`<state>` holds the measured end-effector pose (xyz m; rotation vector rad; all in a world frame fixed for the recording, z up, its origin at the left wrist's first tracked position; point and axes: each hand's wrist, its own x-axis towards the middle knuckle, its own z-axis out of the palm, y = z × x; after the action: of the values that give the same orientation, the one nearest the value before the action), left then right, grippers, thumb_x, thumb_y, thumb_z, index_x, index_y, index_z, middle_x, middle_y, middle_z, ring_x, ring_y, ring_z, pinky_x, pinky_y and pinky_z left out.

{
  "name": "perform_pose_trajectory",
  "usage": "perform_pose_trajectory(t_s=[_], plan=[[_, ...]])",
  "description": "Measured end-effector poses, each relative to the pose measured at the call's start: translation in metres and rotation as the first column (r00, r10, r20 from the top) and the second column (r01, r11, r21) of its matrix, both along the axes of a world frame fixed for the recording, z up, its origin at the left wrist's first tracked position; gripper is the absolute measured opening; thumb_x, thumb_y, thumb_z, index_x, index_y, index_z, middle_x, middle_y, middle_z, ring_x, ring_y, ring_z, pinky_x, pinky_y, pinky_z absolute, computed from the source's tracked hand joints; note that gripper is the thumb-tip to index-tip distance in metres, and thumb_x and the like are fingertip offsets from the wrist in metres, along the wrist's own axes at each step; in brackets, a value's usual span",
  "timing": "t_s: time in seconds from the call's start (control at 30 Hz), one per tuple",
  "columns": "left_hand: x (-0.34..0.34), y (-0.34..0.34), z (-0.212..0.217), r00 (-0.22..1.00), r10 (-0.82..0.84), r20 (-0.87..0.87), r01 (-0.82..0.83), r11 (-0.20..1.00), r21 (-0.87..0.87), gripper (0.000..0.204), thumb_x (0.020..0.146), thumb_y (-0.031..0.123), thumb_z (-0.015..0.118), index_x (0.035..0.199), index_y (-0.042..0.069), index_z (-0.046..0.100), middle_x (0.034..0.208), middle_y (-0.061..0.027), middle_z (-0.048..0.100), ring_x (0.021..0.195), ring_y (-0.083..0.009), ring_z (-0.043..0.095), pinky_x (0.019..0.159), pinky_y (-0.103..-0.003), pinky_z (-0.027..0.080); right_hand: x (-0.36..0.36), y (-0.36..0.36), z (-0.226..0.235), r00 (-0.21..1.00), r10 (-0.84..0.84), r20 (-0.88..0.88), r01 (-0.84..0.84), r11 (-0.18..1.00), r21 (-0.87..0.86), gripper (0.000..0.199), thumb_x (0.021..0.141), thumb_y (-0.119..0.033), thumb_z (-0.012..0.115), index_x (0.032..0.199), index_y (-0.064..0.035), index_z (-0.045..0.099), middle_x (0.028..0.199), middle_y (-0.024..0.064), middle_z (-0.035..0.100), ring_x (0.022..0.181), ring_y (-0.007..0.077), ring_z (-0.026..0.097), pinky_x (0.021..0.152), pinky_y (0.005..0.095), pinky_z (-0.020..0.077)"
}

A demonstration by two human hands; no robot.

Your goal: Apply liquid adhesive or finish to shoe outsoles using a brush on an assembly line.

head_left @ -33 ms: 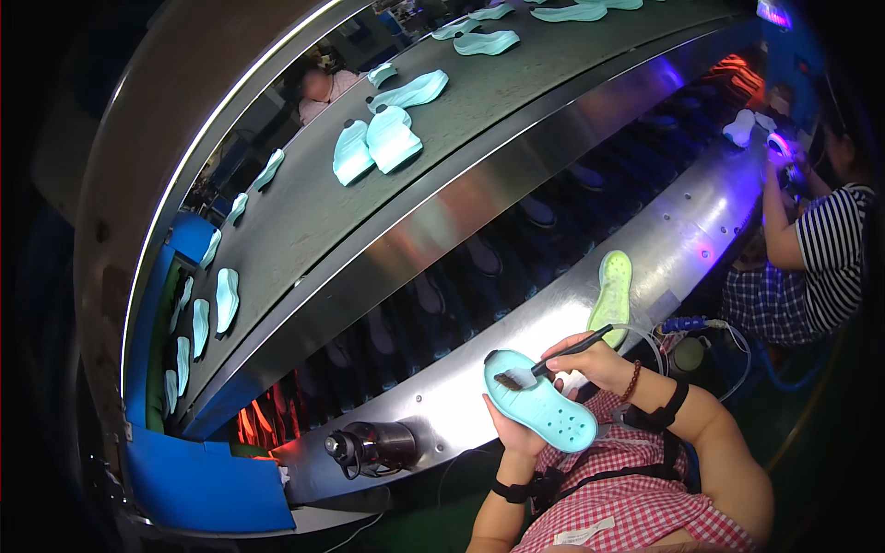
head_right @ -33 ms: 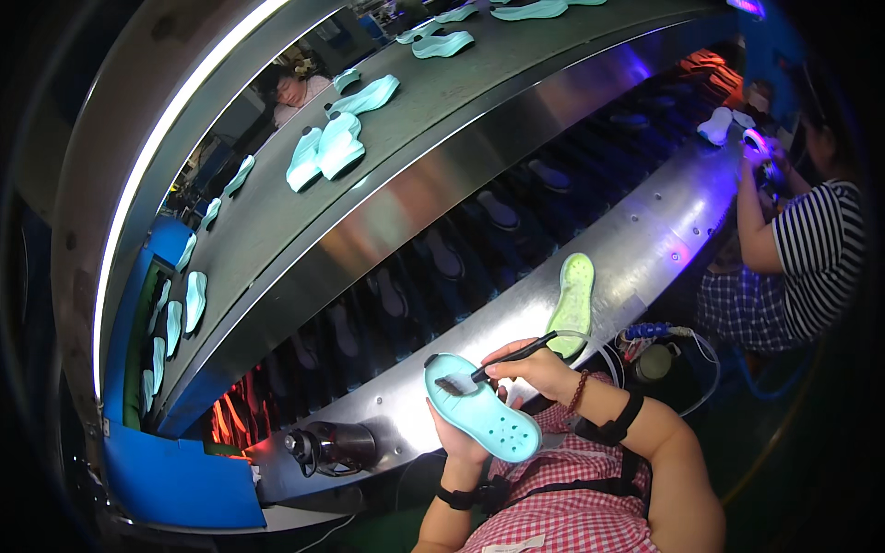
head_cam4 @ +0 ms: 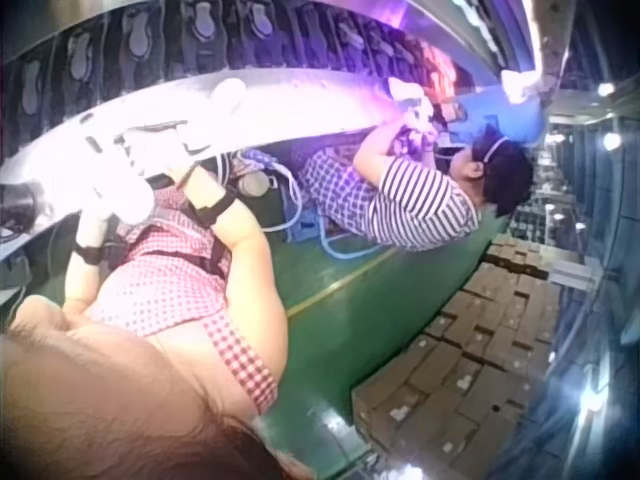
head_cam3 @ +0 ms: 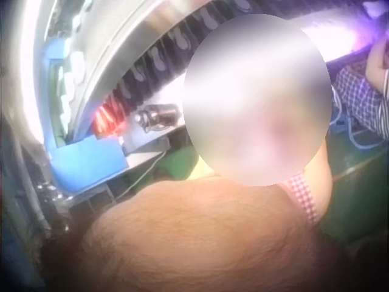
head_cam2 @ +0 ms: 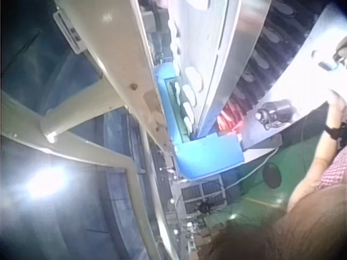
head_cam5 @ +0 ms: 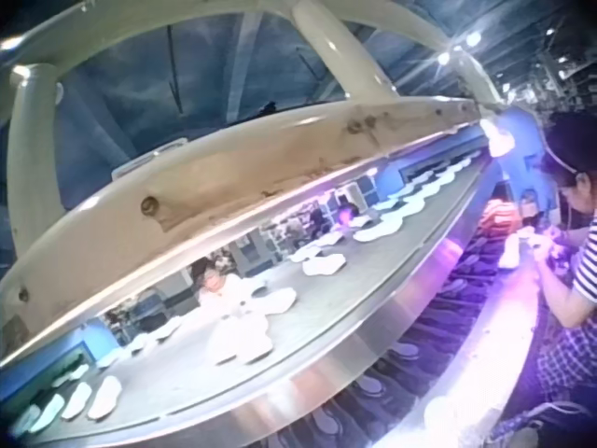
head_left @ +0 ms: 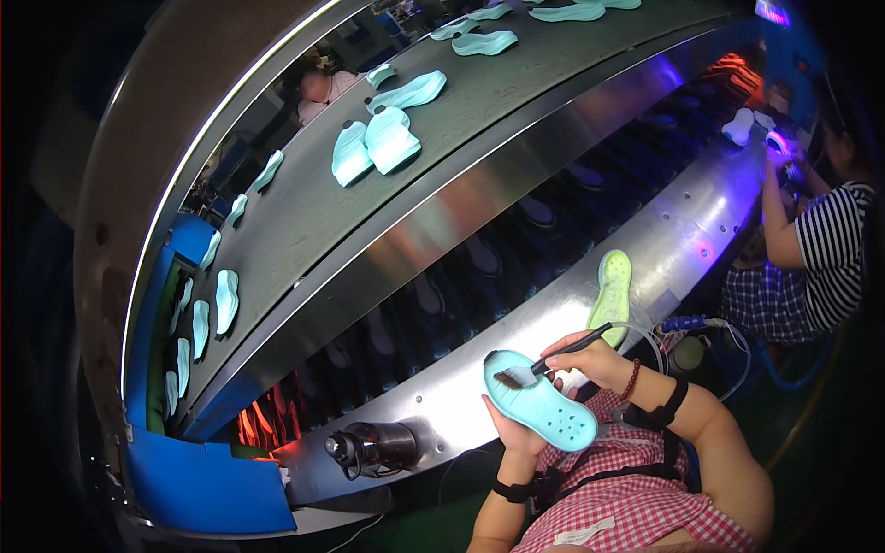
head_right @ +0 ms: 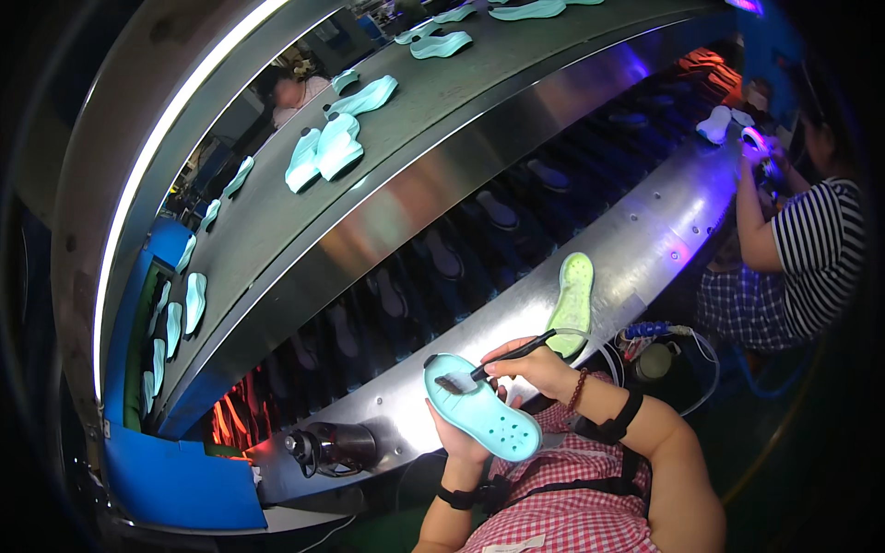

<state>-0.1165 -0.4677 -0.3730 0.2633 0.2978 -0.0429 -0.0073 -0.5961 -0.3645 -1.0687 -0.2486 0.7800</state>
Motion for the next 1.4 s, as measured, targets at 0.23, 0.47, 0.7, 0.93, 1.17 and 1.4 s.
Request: perform_pose_trajectory(t_s=[0.23, 0.47, 0.7, 0.93, 1.17, 1.4], plan=[[0.003, -0.004, -0.007, 0.998, 0.024, 0.066, -0.034, 0.988, 0.152, 0.088, 0.076, 0.073, 0.007, 0.124, 0.008, 0.04, 0.107, -0.0149, 0.053, 0.096, -0.0317, 0.053, 0.091, -0.052, 0.037, 0.012, 0.008, 0.01, 0.989, -0.035, 0.142, 0.041, 0.998, -0.038, 0.02, 0.072, -0.007, 0.067, 0.09, 0.0014, 0.064, 0.083, 0.0077, 0.064, 0.072, 0.0109, 0.058, 0.065, 0.0222, 0.0453], [0.017, -0.005, -0.029, 0.933, 0.345, -0.1, -0.302, 0.904, 0.303, 0.071, 0.083, 0.065, 0.018, 0.124, 0.011, 0.039, 0.119, -0.011, 0.047, 0.109, -0.0265, 0.045, 0.096, -0.04, 0.034, -0.018, 0.01, 0.031, 0.518, 0.141, 0.843, 0.07, 0.976, -0.206, 0.026, 0.072, -0.016, 0.065, 0.095, -0.0042, 0.065, 0.083, 0.0146, 0.063, 0.072, 0.0245, 0.06, 0.068, 0.0312, 0.0457], [0.008, 0.031, 0.006, 0.979, 0.125, 0.164, -0.172, 0.932, 0.319, 0.072, 0.081, 0.066, 0.022, 0.119, 0.01, 0.046, 0.11, -0.0126, 0.055, 0.097, -0.0287, 0.054, 0.084, -0.042, 0.044, 0.001, -0.035, 0.067, 0.54, 0.563, 0.626, -0.321, 0.825, -0.465, 0.022, 0.072, -0.018, 0.064, 0.09, -0.0059, 0.066, 0.081, 0.0129, 0.064, 0.076, 0.022, 0.061, 0.069, 0.0307, 0.0469], [0.02, -0.002, 0.032, 0.953, 0.219, 0.208, -0.247, 0.961, 0.121, 0.064, 0.085, 0.06, 0.025, 0.126, 0.013, 0.041, 0.122, -0.0107, 0.048, 0.103, -0.0295, 0.051, 0.09, -0.044, 0.04, -0.006, -0.012, 0.07, 0.767, 0.248, 0.592, -0.206, 0.969, -0.14, 0.02, 0.074, -0.012, 0.066, 0.092, -0.0029, 0.066, 0.083, 0.0091, 0.066, 0.075, 0.0111, 0.06, 0.071, 0.0234, 0.0477], [0.016, 0.003, 0.031, 0.94, 0.17, 0.295, -0.249, 0.935, 0.252, 0.072, 0.082, 0.064, 0.024, 0.126, 0.009, 0.04, 0.111, -0.0138, 0.052, 0.092, -0.0304, 0.054, 0.082, -0.043, 0.044, 0.0, -0.026, 0.074, 0.89, 0.29, 0.352, -0.272, 0.957, -0.1, 0.02, 0.076, -0.01, 0.065, 0.095, -0.0052, 0.065, 0.085, 0.0073, 0.066, 0.077, 0.009, 0.06, 0.07, 0.0218, 0.0478], [0.024, 0.013, 0.029, 0.888, 0.377, 0.262, -0.428, 0.888, 0.17, 0.084, 0.075, 0.074, 0.022, 0.122, 0.008, 0.042, 0.095, -0.0213, 0.057, 0.072, -0.035, 0.058, 0.069, -0.047, 0.048, 0.001, -0.039, 0.076, 0.742, 0.196, 0.641, -0.107, 0.979, -0.176, 0.02, 0.073, -0.009, 0.067, 0.093, -0.0055, 0.066, 0.081, 0.0102, 0.065, 0.072, 0.0138, 0.061, 0.067, 0.0225, 0.0474]])
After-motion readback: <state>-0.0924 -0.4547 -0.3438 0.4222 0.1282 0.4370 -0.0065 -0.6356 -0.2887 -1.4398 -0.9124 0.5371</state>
